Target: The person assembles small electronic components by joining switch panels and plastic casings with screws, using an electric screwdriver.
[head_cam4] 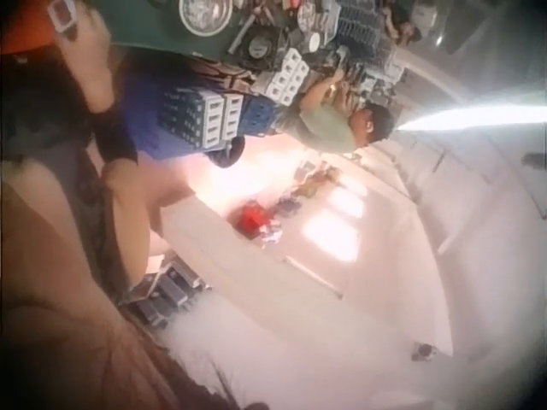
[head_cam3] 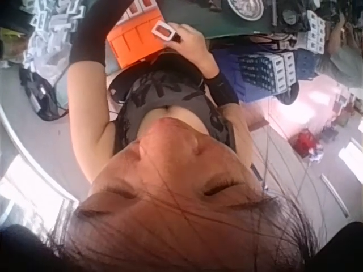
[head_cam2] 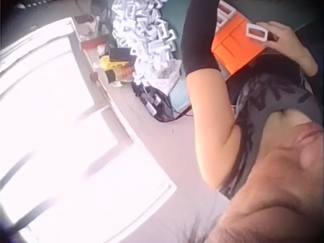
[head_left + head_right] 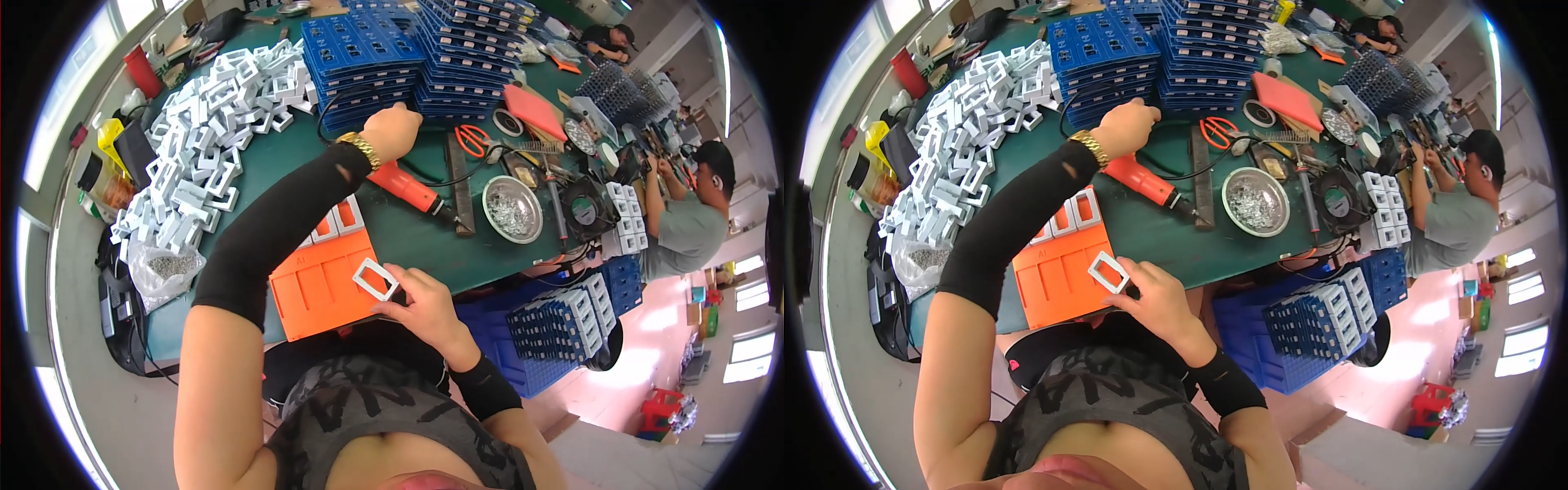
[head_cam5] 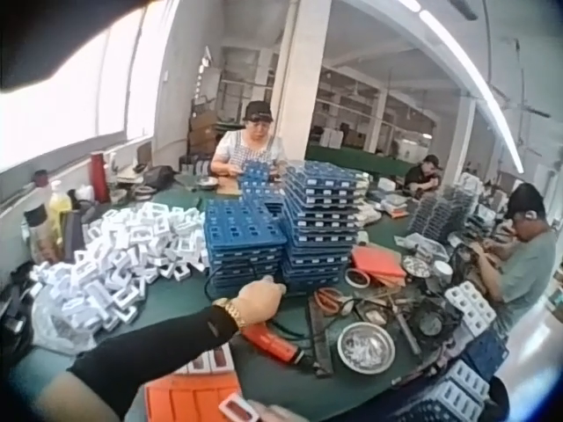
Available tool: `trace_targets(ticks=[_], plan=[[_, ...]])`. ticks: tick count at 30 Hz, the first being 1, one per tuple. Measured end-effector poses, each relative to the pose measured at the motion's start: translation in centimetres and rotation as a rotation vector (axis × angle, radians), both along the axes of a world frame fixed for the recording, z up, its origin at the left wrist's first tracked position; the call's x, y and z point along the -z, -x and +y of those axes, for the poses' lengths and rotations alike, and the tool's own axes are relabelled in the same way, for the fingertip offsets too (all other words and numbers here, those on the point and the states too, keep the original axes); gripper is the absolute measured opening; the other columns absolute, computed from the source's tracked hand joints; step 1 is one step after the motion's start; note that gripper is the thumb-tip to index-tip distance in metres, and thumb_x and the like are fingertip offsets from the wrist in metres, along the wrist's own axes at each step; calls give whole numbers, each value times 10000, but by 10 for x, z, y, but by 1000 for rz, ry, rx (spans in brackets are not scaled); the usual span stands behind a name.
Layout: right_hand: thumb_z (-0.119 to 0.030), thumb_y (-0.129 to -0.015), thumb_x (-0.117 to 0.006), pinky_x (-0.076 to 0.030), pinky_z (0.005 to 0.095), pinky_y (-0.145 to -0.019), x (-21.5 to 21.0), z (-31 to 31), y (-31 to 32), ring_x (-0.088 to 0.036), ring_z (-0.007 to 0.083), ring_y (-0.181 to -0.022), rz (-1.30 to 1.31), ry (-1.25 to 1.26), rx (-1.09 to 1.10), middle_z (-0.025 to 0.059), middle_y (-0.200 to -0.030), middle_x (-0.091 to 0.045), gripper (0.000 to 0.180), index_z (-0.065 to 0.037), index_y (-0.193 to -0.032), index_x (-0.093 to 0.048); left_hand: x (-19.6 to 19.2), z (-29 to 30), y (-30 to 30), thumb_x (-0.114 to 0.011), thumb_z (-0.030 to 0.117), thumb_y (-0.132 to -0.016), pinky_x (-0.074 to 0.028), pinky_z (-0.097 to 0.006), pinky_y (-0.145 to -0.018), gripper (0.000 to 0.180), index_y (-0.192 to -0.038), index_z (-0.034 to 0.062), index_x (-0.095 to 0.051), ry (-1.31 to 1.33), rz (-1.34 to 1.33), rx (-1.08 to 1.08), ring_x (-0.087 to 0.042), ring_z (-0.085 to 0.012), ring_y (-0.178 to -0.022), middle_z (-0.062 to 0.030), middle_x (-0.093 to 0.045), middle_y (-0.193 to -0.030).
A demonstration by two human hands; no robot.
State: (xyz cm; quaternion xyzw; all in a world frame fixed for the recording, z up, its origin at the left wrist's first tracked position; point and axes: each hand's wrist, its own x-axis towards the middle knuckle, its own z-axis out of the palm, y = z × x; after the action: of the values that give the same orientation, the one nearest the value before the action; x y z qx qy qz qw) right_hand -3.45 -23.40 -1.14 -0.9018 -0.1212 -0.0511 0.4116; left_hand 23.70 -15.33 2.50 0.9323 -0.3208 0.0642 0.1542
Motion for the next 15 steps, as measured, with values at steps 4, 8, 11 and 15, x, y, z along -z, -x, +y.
trace_targets(ticks=[4, 8, 11, 15], plan=[[-411, -707, -796, -506, 366, -668, -1, -5, -5, -625, 283, -772, -159, 125, -27, 109, -877, -571, 650, -36, -1201, -602, -25, 45, 50, -587, 54, -879, -492, -411, -784, 142, -1014, 68, -629, 430, 47, 241, -608, -374, -910, -189, -602, -974], [-415, -682, -813, -513, 374, -693, -3, -12, -8, -631, 309, -799, -140, 110, -87, 107, -910, -586, 720, -26, -1244, -589, -40, 128, 134, -604, 48, -942, -470, -234, -602, 152, -997, 38, -462, 853, 655, 135, -557, -62, -692, -27, -581, -858], [-335, -672, -819, -504, 343, -630, -8, -15, -17, -617, 249, -723, -158, 154, -241, 70, -872, -579, 668, -65, -1246, -611, -16, 180, 199, -560, -13, -944, -482, -219, -603, 151, -995, 43, -430, 985, 691, -40, -566, -75, -694, -46, -542, -858], [-249, -655, -831, -488, 315, -564, -5, -16, -25, -600, 206, -633, -205, 104, -390, 44, -796, -584, 458, -86, -1061, -694, 22, 196, 266, -732, 127, -864, -471, -244, -579, 281, -982, 45, -490, 972, 436, -235, -571, -100, -657, -32, -574, -814]])
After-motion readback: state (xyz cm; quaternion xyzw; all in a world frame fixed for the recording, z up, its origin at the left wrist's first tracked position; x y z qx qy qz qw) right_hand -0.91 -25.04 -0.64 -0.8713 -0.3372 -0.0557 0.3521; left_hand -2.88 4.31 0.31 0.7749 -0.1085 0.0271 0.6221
